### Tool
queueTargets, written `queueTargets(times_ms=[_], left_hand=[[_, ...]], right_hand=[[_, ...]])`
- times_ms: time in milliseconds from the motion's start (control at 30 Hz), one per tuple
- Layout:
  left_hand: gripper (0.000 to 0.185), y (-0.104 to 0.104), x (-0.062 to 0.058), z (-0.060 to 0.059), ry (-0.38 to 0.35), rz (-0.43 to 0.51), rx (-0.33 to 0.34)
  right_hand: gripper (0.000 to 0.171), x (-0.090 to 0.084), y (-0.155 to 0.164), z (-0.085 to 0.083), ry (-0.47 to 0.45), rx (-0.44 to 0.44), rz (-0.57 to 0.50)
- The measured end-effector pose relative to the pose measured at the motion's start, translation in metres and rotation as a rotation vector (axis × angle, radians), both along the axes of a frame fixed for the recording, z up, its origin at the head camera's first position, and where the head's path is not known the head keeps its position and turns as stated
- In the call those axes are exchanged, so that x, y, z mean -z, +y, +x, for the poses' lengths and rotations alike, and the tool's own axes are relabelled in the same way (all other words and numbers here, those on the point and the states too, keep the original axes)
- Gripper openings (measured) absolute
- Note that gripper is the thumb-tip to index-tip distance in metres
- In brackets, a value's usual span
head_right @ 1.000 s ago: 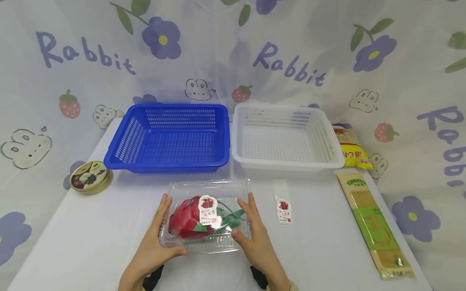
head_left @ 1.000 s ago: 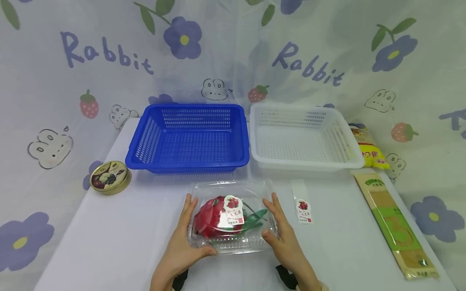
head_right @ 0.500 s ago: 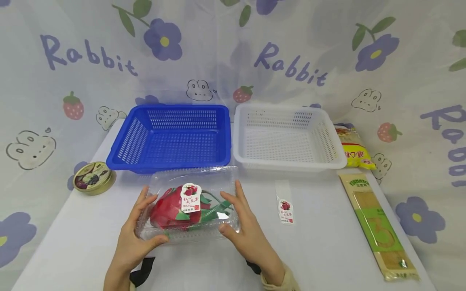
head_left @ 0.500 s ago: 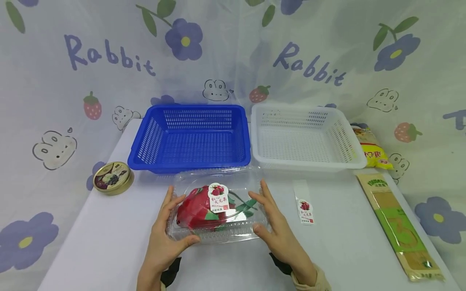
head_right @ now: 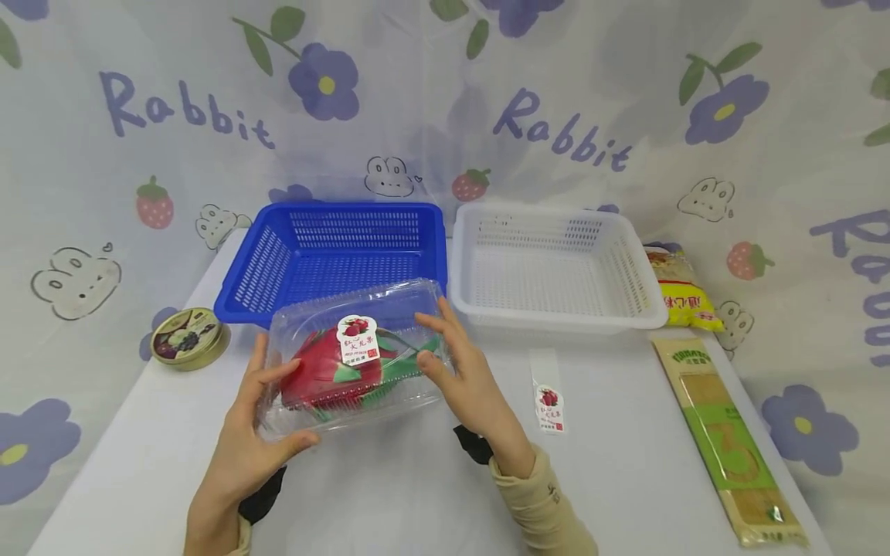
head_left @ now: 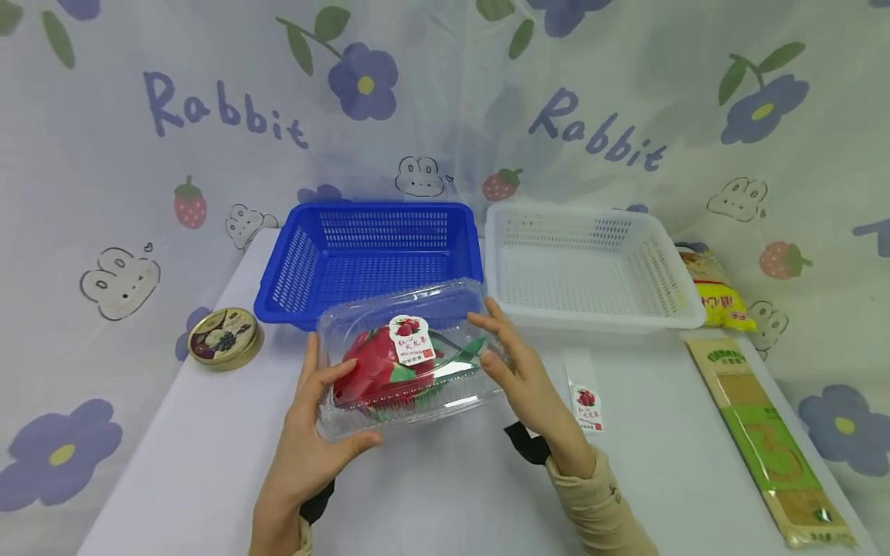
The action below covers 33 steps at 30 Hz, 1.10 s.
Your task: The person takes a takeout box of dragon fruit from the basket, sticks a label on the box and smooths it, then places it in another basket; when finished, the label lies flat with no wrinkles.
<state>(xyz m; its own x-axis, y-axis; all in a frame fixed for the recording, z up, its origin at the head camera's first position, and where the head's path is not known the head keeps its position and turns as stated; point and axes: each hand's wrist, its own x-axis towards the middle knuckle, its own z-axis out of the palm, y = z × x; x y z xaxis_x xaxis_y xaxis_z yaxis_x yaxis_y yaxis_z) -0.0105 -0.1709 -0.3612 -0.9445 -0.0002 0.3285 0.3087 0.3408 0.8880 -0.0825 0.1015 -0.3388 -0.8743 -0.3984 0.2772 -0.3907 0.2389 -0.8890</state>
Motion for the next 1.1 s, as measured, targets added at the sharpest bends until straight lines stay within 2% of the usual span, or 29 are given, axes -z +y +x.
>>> queueTargets(times_ms=[200, 333, 400, 567, 700, 867, 1100], left_hand=[[0.096, -0.008, -0.013, -0.001, 0.052, -0.070, 0.039], [0.096, -0.013, -0.022, -0.006, 0.066, -0.124, 0.039], [0.093, -0.014, -0.024, -0.011, 0.089, -0.120, 0.035], [0.077, -0.017, -0.025, -0.028, 0.202, -0.033, 0.013], [0.064, -0.021, -0.026, -0.042, 0.278, 0.077, 0.033], [0.059, -0.028, -0.029, -0.054, 0.274, 0.216, 0.045], [0.056, -0.038, -0.031, -0.073, 0.305, 0.304, 0.074]], right_hand=[[0.060, -0.017, -0.005, -0.004, -0.009, 0.011, 0.014], [0.064, -0.029, -0.008, -0.006, -0.002, 0.018, 0.007], [0.067, -0.032, -0.011, -0.009, 0.001, 0.019, -0.002], [0.073, -0.040, -0.018, -0.016, 0.010, 0.032, -0.026], [0.080, -0.043, -0.025, -0.021, 0.020, 0.043, -0.063], [0.085, -0.043, -0.032, -0.027, 0.028, 0.040, -0.118], [0.089, -0.037, -0.044, -0.035, 0.030, 0.040, -0.181]])
